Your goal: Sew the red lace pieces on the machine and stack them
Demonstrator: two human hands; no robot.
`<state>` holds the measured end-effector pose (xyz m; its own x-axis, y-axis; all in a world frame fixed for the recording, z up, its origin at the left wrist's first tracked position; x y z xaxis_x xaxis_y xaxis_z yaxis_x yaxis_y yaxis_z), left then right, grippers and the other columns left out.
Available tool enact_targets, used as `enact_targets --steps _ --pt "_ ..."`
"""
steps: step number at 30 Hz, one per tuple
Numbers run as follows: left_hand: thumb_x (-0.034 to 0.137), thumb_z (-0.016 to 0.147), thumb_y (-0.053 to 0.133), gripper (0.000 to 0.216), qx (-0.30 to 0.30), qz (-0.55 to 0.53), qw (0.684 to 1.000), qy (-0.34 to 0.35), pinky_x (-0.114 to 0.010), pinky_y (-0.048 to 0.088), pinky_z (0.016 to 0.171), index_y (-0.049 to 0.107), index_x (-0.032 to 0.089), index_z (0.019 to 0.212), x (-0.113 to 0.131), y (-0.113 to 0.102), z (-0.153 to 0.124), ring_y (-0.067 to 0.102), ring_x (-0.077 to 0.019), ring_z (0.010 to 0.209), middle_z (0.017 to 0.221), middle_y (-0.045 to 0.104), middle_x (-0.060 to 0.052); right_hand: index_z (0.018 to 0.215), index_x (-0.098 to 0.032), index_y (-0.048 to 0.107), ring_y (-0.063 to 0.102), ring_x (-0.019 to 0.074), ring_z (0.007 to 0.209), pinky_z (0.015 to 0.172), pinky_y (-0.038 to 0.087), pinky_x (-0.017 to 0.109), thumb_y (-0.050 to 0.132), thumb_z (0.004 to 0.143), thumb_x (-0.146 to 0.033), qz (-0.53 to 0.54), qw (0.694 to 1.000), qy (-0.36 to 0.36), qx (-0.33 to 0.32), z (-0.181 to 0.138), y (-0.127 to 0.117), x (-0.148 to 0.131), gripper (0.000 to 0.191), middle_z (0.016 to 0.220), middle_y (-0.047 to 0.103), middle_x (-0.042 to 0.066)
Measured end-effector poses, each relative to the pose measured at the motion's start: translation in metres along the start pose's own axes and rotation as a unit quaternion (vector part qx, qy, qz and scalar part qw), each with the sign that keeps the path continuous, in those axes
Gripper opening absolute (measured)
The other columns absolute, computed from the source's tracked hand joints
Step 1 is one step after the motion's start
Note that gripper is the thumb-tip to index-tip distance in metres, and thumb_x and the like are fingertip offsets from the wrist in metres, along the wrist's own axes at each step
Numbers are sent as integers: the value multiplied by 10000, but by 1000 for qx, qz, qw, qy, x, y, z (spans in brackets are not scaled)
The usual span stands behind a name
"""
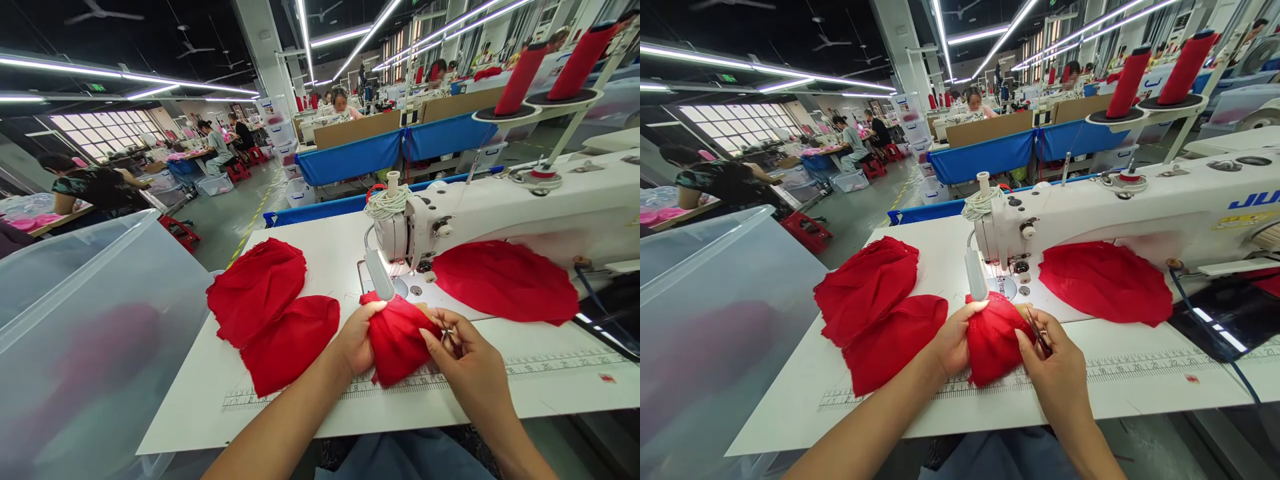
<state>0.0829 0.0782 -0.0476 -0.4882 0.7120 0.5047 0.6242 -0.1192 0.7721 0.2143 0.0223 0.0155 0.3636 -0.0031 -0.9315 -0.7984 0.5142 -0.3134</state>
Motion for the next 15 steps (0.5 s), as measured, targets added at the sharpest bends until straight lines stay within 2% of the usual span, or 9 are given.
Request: enact_targets --steps 2,5,8,10,12,15 --pt "223 811 610 228 35 -45 998 -20 -392 495 984 656 58 961 -3 -9 3 697 -282 990 941 731 -165 950 -219 685 577 159 521 513 518 250 635 667 -492 -1 999 33 0 1 0 12 397 710 678 18" --pt "208 823 563 175 64 -71 995 -16 -418 486 1000 645 80 911 -2 -14 4 693 -287 1000 929 733 -155 1002 -218 661 689 218 786 682 575 287 657 651 -503 16 997 74 8 0 -1 30 452 932 731 73" --pt "237 809 612 138 78 -67 995 3 -412 485 1004 638 105 838 1 -11 1 692 -289 999 876 733 -137 1000 -218 649 686 243 933 757 576 307 647 673 -504 34 998 58 16 0 -1 29 434 1033 725 95" --pt "217 754 707 157 64 -40 996 38 -395 487 999 647 112 855 7 -5 -2 694 -281 991 852 733 -115 987 -220 648 687 230 884 727 575 302 624 705 -498 29 999 29 19 0 -2 21 397 1026 724 93" --pt "168 671 799 276 33 1 997 76 -381 497 981 659 116 902 14 5 -6 698 -272 972 858 735 -98 980 -220 650 678 210 780 660 567 289 600 731 -491 14 1000 5 22 1 -2 13 372 965 727 84" --pt "158 593 871 391 -9 43 995 94 -369 513 946 675 111 928 15 15 -9 700 -270 952 862 737 -98 992 -215 655 612 175 617 527 512 260 576 749 -481 -10 999 -12 33 3 -5 8 369 860 715 64"
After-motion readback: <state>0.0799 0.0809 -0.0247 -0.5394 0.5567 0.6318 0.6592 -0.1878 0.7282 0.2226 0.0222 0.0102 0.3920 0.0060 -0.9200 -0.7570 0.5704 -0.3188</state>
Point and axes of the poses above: each hand's wrist, its own z-axis towards the middle knuckle, its own y-axis out of the palm, x = y × z, the point moved 10 cm from there along z, towards the middle knuckle
